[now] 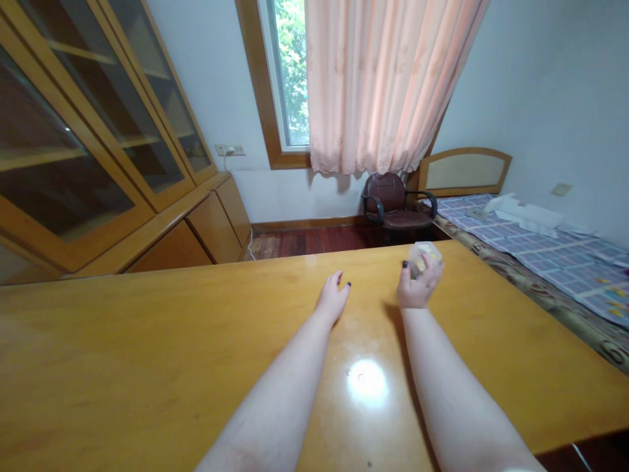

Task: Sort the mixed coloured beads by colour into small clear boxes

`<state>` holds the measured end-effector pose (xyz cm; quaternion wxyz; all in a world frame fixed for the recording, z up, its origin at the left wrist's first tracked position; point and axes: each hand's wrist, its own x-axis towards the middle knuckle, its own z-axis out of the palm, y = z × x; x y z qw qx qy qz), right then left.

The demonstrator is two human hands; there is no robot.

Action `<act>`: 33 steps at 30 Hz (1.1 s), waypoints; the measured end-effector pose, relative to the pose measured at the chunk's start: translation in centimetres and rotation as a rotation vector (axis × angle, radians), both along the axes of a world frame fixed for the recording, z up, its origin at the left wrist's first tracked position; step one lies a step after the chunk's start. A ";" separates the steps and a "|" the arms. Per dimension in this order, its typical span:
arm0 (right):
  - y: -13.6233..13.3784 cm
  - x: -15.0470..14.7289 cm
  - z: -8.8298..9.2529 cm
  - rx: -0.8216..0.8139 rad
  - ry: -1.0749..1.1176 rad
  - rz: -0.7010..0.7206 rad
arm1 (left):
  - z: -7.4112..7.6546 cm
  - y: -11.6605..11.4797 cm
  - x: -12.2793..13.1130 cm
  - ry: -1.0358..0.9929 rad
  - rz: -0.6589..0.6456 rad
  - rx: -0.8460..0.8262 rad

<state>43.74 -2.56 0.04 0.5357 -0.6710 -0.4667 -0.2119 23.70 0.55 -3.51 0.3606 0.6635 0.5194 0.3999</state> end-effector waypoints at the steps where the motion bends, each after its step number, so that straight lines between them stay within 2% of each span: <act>1: -0.3 -1.6 0.0 -0.022 -0.041 0.177 | 0.2 -0.1 -0.1 0.023 0.027 0.003; 3: -0.7 -5.1 -0.3 -0.154 -0.103 0.519 | 1.1 -0.6 -0.3 0.071 0.114 -0.012; 5: -0.9 -8.2 -0.6 -0.298 -0.145 0.714 | 2.7 -1.1 -0.7 0.086 0.219 -0.020; 7: -1.1 -10.3 -1.0 -0.408 -0.103 0.772 | 4.8 -1.7 -1.7 0.127 0.255 0.067; 9: -1.3 -11.3 -1.4 -0.480 -0.017 0.782 | 6.6 -2.2 -3.4 0.229 0.208 0.123; 12: -1.8 -11.8 -1.9 -0.529 0.050 0.751 | 7.9 -3.5 -7.0 0.421 0.130 0.074; 14: -2.1 -12.2 -2.3 -0.554 0.011 0.727 | 7.6 -4.5 -9.1 0.558 0.122 0.104; 17: -2.4 -13.0 -2.8 -0.602 -0.115 0.667 | 5.7 -5.8 -11.0 0.705 0.165 0.088; 20: -2.4 -13.8 -2.8 -0.657 -0.299 0.655 | 3.6 -6.0 -11.3 0.789 0.176 0.105; 22: -2.3 -14.1 -2.7 -0.713 -0.347 0.642 | 2.5 -5.6 -11.1 0.827 0.170 0.108; 24: -2.2 -14.1 -2.5 -0.774 -0.347 0.621 | 1.8 -5.0 -10.9 0.844 0.193 0.034; 28: -2.1 -14.0 -2.3 -0.844 -0.345 0.619 | 1.1 -4.5 -10.7 0.885 0.222 -0.033; 33: -2.0 -14.0 -2.6 -0.874 -0.322 0.584 | 1.3 -4.7 -10.6 0.904 0.228 -0.043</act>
